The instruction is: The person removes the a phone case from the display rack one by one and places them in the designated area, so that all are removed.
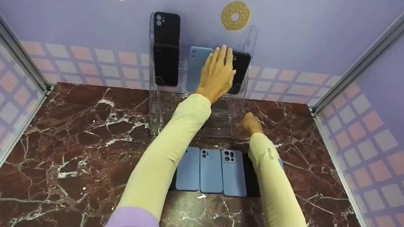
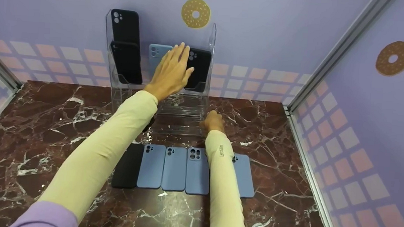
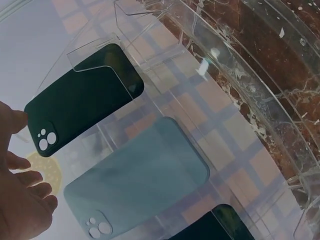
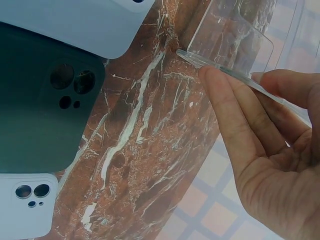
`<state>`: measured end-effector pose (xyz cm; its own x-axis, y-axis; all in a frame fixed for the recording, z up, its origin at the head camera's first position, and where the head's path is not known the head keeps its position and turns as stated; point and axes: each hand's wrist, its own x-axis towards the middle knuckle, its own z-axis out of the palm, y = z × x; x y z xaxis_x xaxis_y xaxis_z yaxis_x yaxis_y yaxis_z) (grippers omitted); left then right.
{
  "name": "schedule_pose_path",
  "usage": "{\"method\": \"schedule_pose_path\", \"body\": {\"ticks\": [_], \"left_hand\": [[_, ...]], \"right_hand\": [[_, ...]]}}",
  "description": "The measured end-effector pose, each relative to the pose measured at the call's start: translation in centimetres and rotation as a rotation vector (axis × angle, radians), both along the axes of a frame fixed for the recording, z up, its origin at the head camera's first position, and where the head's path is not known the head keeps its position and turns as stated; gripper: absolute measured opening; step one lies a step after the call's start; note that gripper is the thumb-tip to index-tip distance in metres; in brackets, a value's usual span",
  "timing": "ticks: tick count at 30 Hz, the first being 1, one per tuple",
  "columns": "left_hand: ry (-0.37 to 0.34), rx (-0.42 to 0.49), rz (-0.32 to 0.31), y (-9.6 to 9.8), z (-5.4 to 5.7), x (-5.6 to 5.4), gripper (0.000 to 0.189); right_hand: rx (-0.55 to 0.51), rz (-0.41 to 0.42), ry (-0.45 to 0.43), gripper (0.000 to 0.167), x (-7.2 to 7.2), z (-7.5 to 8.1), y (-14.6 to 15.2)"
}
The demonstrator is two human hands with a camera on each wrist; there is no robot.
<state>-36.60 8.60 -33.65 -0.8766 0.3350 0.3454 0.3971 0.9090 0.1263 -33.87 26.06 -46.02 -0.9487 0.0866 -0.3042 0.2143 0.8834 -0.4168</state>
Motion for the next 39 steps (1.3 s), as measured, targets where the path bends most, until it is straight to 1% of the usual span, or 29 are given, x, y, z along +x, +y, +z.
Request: {"method": "schedule_pose_path", "body": {"ticks": [3,6,9,10,12,13,14,16,17,18,21,23,26,28,31,34,36,39], "left_hand": [[-0.032,-0.014,0.002,0.1,0.2,-0.3,0.065],[-0.073,-0.034,0.007,0.2,0.5,-0.6,0.065],[-0.109,-0.056,0.015,0.4,1.0,-0.8,0.065],[-0.113,-0.065,0.015,0.5,1.2,-0.8,0.065],[-0.120,-0.078,0.013,0.7,1.5,-0.9,0.064],[-0.123,-0.084,0.012,0.9,1.6,-1.0,0.064],[-0.128,-0.090,0.012,1.0,1.8,-1.0,0.063],[-0.135,-0.102,0.014,1.1,2.0,-1.1,0.062],[-0.137,-0.103,0.016,1.2,2.0,-1.1,0.062],[-0.138,-0.100,0.017,1.2,2.0,-1.1,0.063],[-0.091,-0.059,0.001,1.1,1.8,-1.1,0.062],[-0.051,0.003,-0.013,0.9,1.5,-1.1,0.057],[0.003,0.103,-0.027,0.5,1.3,-0.9,0.046],[0.025,0.165,-0.034,0.3,1.3,-0.8,0.040],[0.052,0.225,-0.047,0.1,1.4,-0.6,0.036],[0.062,0.247,-0.064,0.1,1.5,-0.3,0.034],[0.062,0.244,-0.074,0.1,1.6,-0.1,0.035],[0.076,0.241,-0.104,0.1,1.7,0.5,0.035]], "right_hand": [[0.000,-0.002,-0.012,0.032,0.1,0.0,-0.3],[-0.001,-0.009,-0.036,0.035,-0.4,-0.5,-0.5],[0.004,-0.011,-0.042,0.040,-1.7,-1.9,0.0],[0.013,0.001,-0.004,0.041,-2.5,-3.1,0.4],[0.031,0.006,-0.005,0.045,-3.1,-3.8,0.8],[0.039,0.008,-0.005,0.047,-3.3,-3.9,0.8],[0.040,0.006,-0.005,0.047,-3.3,-3.8,0.7],[0.036,0.005,-0.009,0.045,-2.7,-3.1,0.4],[0.024,-0.009,-0.045,0.045,-2.0,-1.9,-0.2],[0.018,-0.012,-0.046,0.043,-1.6,-1.6,-0.3],[0.004,-0.013,-0.026,0.038,-0.2,-0.1,-1.0],[0.007,-0.010,-0.016,0.039,0.3,0.2,-1.2],[0.007,-0.010,-0.011,0.041,0.5,0.5,-1.2],[0.006,-0.012,-0.006,0.041,0.4,0.4,-1.2],[0.010,-0.020,0.003,0.042,0.2,0.3,-1.2],[0.016,-0.020,0.000,0.042,0.1,0.2,-1.2],[0.009,-0.018,-0.003,0.042,0.1,0.1,-1.2],[-0.001,-0.019,-0.001,0.039,0.3,0.0,-1.2]]}}
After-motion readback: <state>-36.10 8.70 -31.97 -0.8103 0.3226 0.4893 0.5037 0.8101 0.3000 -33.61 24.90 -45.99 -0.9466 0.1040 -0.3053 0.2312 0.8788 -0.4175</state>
